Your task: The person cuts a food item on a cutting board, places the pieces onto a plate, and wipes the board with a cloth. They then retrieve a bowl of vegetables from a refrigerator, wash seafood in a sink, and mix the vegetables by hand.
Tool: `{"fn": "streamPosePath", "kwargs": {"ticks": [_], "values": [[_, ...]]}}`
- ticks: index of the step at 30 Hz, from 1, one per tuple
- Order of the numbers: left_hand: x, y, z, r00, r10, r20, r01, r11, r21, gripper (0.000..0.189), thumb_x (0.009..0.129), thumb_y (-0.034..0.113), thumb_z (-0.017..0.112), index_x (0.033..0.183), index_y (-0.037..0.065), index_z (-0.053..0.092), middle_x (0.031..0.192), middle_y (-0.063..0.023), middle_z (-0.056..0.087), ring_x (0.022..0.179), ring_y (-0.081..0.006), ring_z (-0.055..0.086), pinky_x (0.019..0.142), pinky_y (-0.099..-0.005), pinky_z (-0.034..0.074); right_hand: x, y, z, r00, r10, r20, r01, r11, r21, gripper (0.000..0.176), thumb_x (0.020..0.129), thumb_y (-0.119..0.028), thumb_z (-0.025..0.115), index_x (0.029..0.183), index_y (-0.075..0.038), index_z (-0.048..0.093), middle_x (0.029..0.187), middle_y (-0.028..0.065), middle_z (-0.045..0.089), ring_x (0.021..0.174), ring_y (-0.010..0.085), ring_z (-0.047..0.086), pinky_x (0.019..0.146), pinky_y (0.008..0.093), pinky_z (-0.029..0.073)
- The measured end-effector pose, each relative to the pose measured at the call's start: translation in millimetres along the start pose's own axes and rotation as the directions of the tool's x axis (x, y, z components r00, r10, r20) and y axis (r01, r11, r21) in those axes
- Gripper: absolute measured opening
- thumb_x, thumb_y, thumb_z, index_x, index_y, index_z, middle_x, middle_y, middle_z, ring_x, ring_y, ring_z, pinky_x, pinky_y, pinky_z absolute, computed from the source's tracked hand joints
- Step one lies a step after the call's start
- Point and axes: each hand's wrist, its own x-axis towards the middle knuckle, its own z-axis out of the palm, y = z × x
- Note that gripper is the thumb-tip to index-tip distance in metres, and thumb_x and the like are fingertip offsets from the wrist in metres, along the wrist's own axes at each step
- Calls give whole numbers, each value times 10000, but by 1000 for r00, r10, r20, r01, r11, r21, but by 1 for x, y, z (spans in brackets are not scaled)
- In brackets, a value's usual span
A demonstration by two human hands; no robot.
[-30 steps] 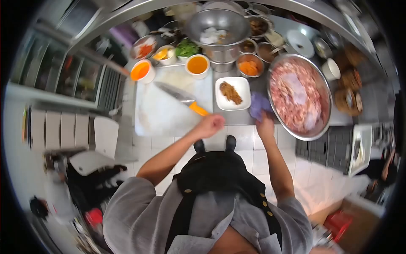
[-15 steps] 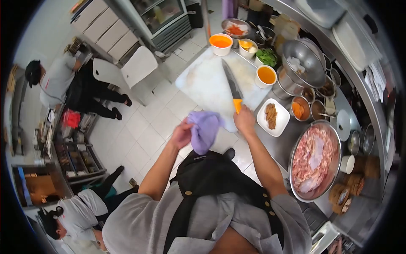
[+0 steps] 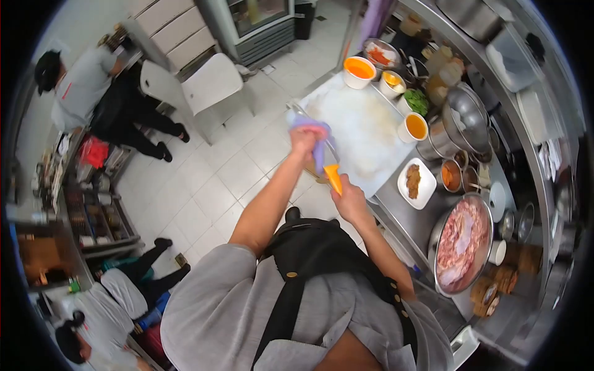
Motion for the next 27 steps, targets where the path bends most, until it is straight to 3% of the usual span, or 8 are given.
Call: {"fn": "streamPosePath", "kwargs": {"ticks": [6,8,11,16,18,22,24,27], "values": [[93,29,47,837,546,33,-463,676,573,200,815,99,585,1008,54,614,962,-146,637,830,-239,613,776,-357,479,-135,20,-54,935,317,-159,-276,932,233,353,786,-205,656,1051,-43,487,730,215,615,685,372,621,592,410,473],[101,7,98,874,278,399,-474,307,825,257,839,138,521,1065,28,574,990,-178,616,938,-318,573,829,-432,437,-172,33,-57,837,493,-237,-415,854,314,344,774,-186,670,1031,-44,492,660,186,607,627,339,620,550,381,466],[105,-40,167,717,337,610,-616,-104,781,275,830,141,477,1068,32,563,1133,-173,538,1098,-316,466,876,-473,391,-209,35,-60,703,652,-285,-544,750,376,354,757,-148,682,1038,-37,496,611,152,596,541,257,601,503,331,444],[86,-49,201,620,159,768,-744,-193,640,282,808,111,471,1061,46,578,1172,-158,514,1122,-301,442,880,-472,378,-249,40,-32,514,770,-379,-522,631,574,313,750,-102,675,992,-17,497,564,98,566,483,147,533,466,286,400],[71,-29,205,416,-127,900,-860,-375,345,265,802,111,470,1020,40,603,1129,-135,551,1064,-294,497,855,-469,391,-250,43,-33,513,773,-372,-546,629,554,303,751,-102,674,982,-18,497,563,97,567,483,147,530,467,287,402],[76,-57,210,227,-100,969,-915,-363,177,201,769,106,502,907,49,637,1074,-96,587,1008,-278,539,855,-457,392,-226,53,-53,578,694,-429,-527,719,453,296,754,-113,672,974,-24,495,571,120,576,486,195,554,476,305,414],[50,-33,197,-132,-301,944,-943,-255,-213,108,693,86,558,757,73,644,937,-91,616,902,-281,573,784,-432,432,-207,55,-66,633,624,-459,-484,781,394,311,754,-133,675,990,-31,498,587,148,587,512,244,590,484,326,423],[37,-36,144,-111,-473,874,-994,41,-104,40,634,58,580,662,85,588,769,-111,578,799,-287,557,669,-405,436,-162,70,-67,719,501,-483,-381,864,329,333,748,-158,670,1014,-46,504,628,177,596,583,323,611,534,377,456]]}}
